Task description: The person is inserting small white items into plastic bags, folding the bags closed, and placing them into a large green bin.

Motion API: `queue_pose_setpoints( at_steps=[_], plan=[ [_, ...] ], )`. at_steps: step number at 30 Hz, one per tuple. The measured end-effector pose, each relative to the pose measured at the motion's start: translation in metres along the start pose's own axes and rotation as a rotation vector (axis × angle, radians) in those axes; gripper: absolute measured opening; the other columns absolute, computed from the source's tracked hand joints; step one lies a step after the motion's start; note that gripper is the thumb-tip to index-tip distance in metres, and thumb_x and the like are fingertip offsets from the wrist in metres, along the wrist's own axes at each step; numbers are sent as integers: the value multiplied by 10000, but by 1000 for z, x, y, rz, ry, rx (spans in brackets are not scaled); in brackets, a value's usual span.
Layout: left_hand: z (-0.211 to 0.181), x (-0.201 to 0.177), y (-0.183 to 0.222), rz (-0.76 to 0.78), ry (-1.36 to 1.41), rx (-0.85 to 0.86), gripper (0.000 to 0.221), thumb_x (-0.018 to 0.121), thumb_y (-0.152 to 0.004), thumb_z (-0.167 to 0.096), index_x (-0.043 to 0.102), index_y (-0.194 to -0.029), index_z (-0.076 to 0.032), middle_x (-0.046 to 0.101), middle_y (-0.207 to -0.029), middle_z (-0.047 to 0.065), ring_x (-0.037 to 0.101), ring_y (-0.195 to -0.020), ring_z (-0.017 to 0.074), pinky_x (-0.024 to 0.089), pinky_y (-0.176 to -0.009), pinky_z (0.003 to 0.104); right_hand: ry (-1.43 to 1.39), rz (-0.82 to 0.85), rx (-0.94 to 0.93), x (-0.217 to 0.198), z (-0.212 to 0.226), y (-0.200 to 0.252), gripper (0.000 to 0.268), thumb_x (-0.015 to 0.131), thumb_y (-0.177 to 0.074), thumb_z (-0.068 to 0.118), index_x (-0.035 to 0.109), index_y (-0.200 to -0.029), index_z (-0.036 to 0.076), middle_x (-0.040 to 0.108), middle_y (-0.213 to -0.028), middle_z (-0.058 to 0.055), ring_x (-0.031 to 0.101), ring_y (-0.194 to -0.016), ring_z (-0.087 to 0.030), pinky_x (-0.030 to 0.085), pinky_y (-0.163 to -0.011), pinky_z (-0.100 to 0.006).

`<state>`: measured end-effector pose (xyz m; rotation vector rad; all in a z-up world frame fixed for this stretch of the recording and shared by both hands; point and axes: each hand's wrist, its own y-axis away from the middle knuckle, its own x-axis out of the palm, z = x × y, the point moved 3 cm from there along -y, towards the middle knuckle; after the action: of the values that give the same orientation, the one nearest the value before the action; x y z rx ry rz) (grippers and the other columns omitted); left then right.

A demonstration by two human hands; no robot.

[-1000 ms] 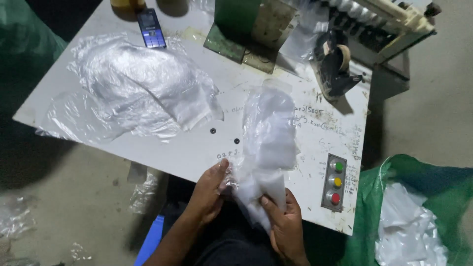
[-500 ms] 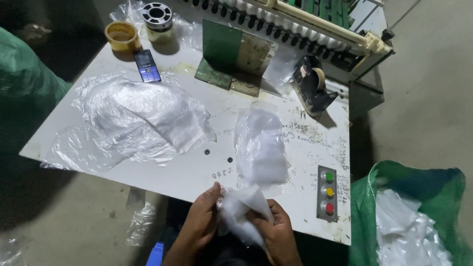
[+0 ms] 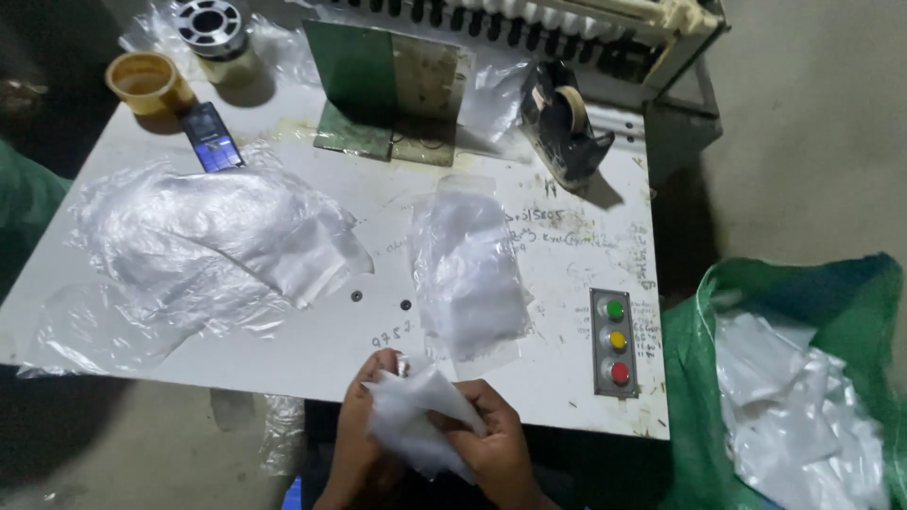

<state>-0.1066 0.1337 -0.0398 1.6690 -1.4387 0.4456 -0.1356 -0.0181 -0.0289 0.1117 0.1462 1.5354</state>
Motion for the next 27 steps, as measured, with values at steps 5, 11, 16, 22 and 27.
queue_pose_setpoints(
  at_steps=[5,11,16,22,27],
  plan=[
    [-13,-13,-3,-266,-427,203,232,690,-980,-211,686,-839,-27,634,-704,56,526,-625,131,406,-543,283,-90,-237,-135,6,5,6,244,773,-711,14,793,-954,18,731,-816,-91,622,-712,-166,497,-629,-286],
    [4,-21,1,-321,-557,480,105,695,-944,-119,726,-873,-47,688,-700,29,586,-640,85,469,-591,231,700,346,-310,28,19,-14,618,603,-770,-8,628,-1371,137,673,-1372,-58,700,-996,-293,548,-788,-410],
    [-35,21,27,-206,-1705,1366,107,728,-942,-212,732,-881,-124,646,-670,7,508,-558,214,425,-606,360,958,597,-80,30,35,-25,513,668,-870,147,585,-1371,217,515,-1371,-5,602,-1152,-291,527,-799,-540],
    [-44,16,20,-211,-1716,1499,159,797,-920,-220,744,-1016,-105,531,-602,40,469,-479,235,384,-498,389,27,63,506,25,49,-45,483,804,-797,226,655,-1247,132,715,-1075,-199,728,-970,-243,553,-881,-315],
    [-45,37,30,7,-1436,1407,115,700,-979,-162,714,-911,-71,653,-675,39,557,-512,244,387,-491,399,447,453,46,23,11,-42,229,489,-811,106,693,-745,23,721,-710,-51,630,-666,-153,508,-566,-322]
  ],
)
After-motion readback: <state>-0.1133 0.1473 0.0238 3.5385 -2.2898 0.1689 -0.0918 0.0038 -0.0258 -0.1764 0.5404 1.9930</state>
